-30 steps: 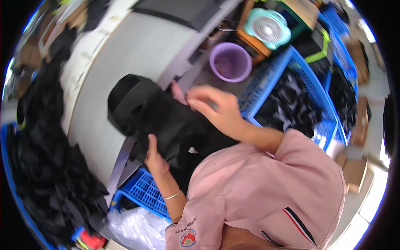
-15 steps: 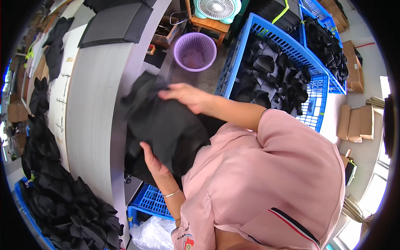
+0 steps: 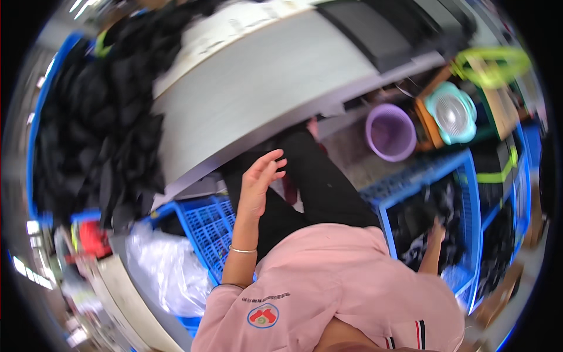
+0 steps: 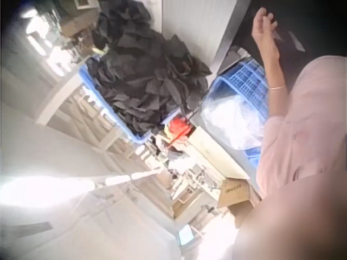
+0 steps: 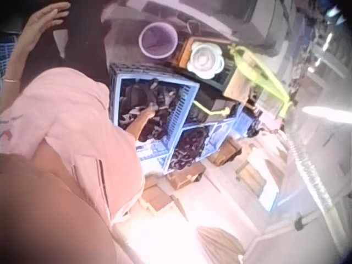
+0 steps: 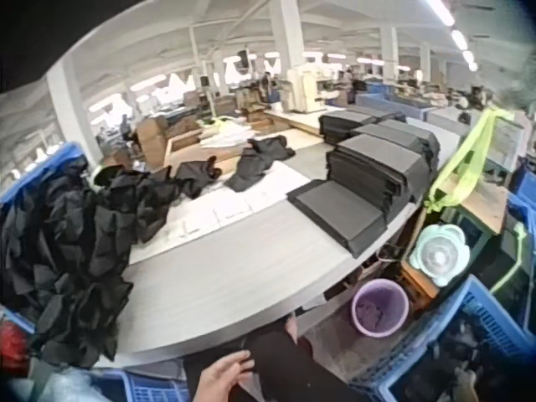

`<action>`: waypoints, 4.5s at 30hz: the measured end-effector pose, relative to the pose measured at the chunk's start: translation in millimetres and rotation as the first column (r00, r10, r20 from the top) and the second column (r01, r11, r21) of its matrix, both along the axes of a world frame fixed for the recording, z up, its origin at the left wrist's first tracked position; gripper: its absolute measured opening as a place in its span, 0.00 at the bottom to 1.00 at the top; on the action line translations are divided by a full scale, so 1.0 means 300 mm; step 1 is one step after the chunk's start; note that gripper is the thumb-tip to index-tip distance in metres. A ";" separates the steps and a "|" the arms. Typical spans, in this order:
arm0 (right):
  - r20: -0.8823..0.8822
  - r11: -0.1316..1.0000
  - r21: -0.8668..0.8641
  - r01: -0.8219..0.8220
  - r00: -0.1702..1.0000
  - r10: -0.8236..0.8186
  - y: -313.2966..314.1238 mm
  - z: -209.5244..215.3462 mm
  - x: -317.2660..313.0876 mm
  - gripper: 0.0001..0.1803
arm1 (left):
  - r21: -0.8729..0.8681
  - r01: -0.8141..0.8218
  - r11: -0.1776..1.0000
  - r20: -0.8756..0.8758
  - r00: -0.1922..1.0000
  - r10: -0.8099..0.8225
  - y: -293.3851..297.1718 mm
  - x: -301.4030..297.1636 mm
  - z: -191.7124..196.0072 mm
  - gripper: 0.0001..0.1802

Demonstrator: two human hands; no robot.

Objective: Inspecting and organizing black fabric garment parts at a factory workstation.

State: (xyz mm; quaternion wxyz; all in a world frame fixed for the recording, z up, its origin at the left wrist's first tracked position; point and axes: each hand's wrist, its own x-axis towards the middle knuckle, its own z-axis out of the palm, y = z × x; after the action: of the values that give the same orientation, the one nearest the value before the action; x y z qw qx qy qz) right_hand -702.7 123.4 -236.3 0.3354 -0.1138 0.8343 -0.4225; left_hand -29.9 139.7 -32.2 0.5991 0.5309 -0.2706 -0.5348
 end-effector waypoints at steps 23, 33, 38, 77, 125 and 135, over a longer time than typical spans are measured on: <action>-0.648 -0.223 -0.376 -0.899 0.083 0.757 -0.339 0.757 1.764 0.08 | -0.592 -0.430 0.682 0.752 0.011 0.659 0.005 0.667 0.184 0.04; -0.958 -0.467 -0.031 -0.884 -0.107 0.266 -0.395 0.721 2.000 0.12 | -0.433 0.041 0.900 0.817 0.440 0.373 -0.160 0.222 0.229 0.05; -0.876 -0.426 0.142 -0.894 -0.314 0.367 -0.467 0.660 1.946 0.22 | -0.434 0.209 0.876 0.842 0.441 0.312 -0.147 0.078 0.248 0.07; -0.194 -0.216 -0.881 -0.421 -0.096 0.976 -0.461 0.879 1.914 0.11 | -0.222 0.002 0.975 0.207 0.977 0.045 -0.078 -0.168 0.219 0.53; 0.259 0.237 -0.726 -0.645 0.063 0.964 -0.372 0.917 1.808 0.13 | -0.039 -0.196 0.980 -0.330 0.928 0.173 -0.077 0.149 0.213 0.15; 0.137 -0.352 -0.582 -0.733 -0.515 0.846 -0.212 0.521 1.970 0.09 | 0.033 0.178 0.984 -0.187 0.968 -0.169 0.053 -0.043 0.012 0.16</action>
State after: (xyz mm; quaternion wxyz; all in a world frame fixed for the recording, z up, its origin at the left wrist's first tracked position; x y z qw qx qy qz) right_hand -111.7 59.8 -79.9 0.7474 -0.6410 0.1695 -0.0429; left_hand -42.8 155.8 -28.6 0.5591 0.4683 -0.2462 -0.6383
